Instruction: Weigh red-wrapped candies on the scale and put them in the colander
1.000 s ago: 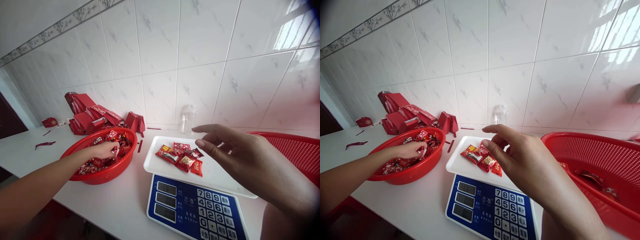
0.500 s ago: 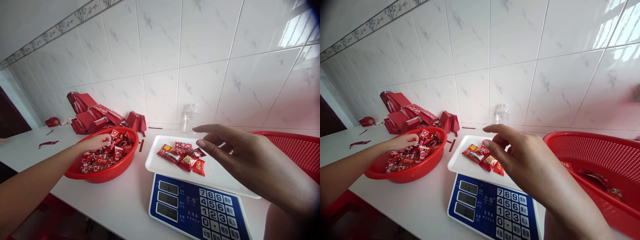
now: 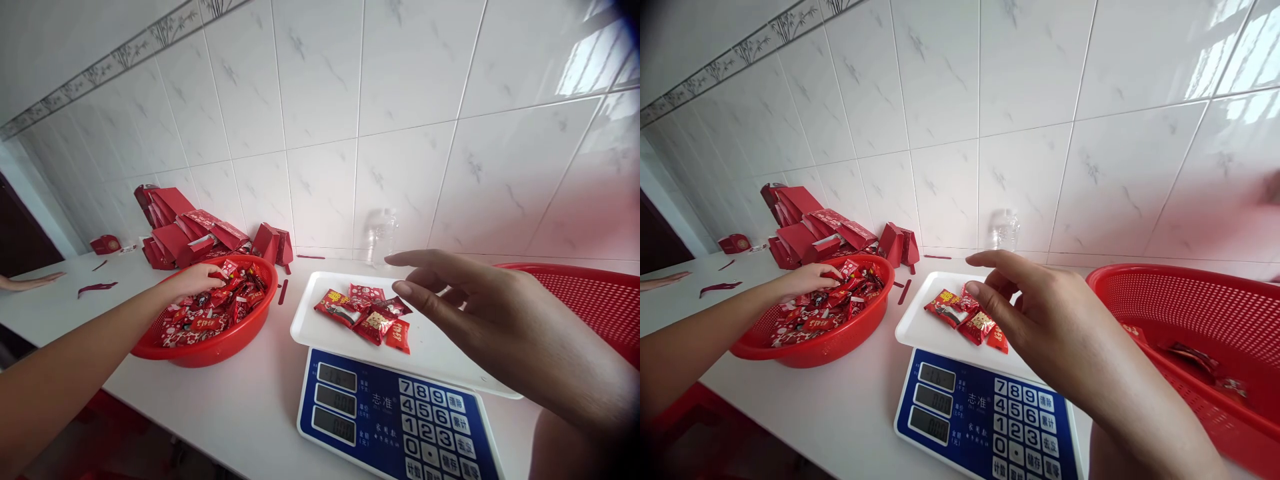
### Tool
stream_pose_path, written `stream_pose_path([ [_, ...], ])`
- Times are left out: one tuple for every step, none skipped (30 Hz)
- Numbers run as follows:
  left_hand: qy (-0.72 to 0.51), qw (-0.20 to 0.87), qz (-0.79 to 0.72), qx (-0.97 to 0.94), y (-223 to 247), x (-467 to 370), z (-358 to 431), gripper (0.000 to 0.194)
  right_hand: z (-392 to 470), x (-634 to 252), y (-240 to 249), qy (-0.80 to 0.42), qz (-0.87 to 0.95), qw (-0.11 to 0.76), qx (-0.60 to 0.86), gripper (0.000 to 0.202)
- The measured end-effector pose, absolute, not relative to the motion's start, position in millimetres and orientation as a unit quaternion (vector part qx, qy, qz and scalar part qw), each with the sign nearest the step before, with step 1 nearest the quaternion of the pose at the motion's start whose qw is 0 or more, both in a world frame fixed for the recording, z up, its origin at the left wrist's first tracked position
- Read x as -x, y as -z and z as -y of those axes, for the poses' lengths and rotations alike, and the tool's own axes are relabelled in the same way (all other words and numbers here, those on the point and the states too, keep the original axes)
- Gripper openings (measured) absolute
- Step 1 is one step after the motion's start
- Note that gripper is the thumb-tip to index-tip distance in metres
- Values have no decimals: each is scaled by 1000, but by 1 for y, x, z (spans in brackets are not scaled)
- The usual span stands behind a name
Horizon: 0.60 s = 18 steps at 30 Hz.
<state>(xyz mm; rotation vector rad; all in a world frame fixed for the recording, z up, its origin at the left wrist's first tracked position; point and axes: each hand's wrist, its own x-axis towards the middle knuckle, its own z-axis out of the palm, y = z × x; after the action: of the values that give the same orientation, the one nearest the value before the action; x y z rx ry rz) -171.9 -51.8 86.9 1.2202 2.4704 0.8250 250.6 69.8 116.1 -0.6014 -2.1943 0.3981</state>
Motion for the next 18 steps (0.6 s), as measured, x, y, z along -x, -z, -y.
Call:
stream_pose_path([
  [-304, 135, -847, -415, -87, 169, 51, 34, -70, -251, -116, -157, 869, 405, 237, 33],
  [-322, 139, -842, -409, -87, 167, 50, 33, -70, -250, -116, -157, 869, 406, 235, 33],
  [-339, 145, -838, -403, -87, 164, 49, 32, -70, -250, -116, -158, 869, 407, 232, 33],
  [-352, 151, -834, -397, -86, 162, 48, 32, -70, -250, -116, -160, 869, 407, 230, 33],
  [-363, 157, -831, -391, -85, 160, 47, 33, -70, -250, -116, -161, 870, 407, 228, 33],
  [-372, 165, -828, -386, -85, 158, 47, 33, -70, -250, -116, -161, 870, 407, 227, 33],
  [-380, 172, -825, -381, -84, 156, 46, 34, -70, -250, -116, -161, 870, 407, 227, 33],
  [-387, 178, -823, -377, -83, 154, 46, 34, -70, -250, -115, -161, 870, 407, 228, 33],
  [-393, 183, -821, -372, -83, 153, 46, 35, -70, -250, -115, -161, 870, 406, 228, 33],
  [-398, 187, -820, -368, -82, 152, 46, 37, -71, -250, -115, -160, 871, 405, 228, 33],
  [-401, 189, -819, -365, -82, 151, 46, 40, -71, -250, -114, -159, 871, 404, 228, 33],
  [-403, 188, -818, -364, -82, 150, 46, 42, -71, -249, -114, -158, 872, 405, 227, 33],
  [-403, 187, -818, -365, -82, 150, 46, 44, -72, -249, -114, -157, 872, 405, 226, 33],
  [-400, 184, -819, -368, -81, 151, 46, 45, -72, -249, -113, -157, 872, 406, 226, 34],
  [-393, 181, -822, -371, -80, 151, 46, 44, -72, -249, -113, -157, 872, 406, 226, 34],
  [-382, 177, -826, -374, -78, 152, 45, 43, -73, -249, -113, -158, 871, 406, 226, 34],
  [-367, 171, -833, -377, -76, 153, 45, 41, -73, -249, -113, -158, 871, 406, 225, 34],
  [-349, 163, -841, -380, -73, 155, 44, 38, -73, -249, -114, -159, 872, 405, 225, 33],
])
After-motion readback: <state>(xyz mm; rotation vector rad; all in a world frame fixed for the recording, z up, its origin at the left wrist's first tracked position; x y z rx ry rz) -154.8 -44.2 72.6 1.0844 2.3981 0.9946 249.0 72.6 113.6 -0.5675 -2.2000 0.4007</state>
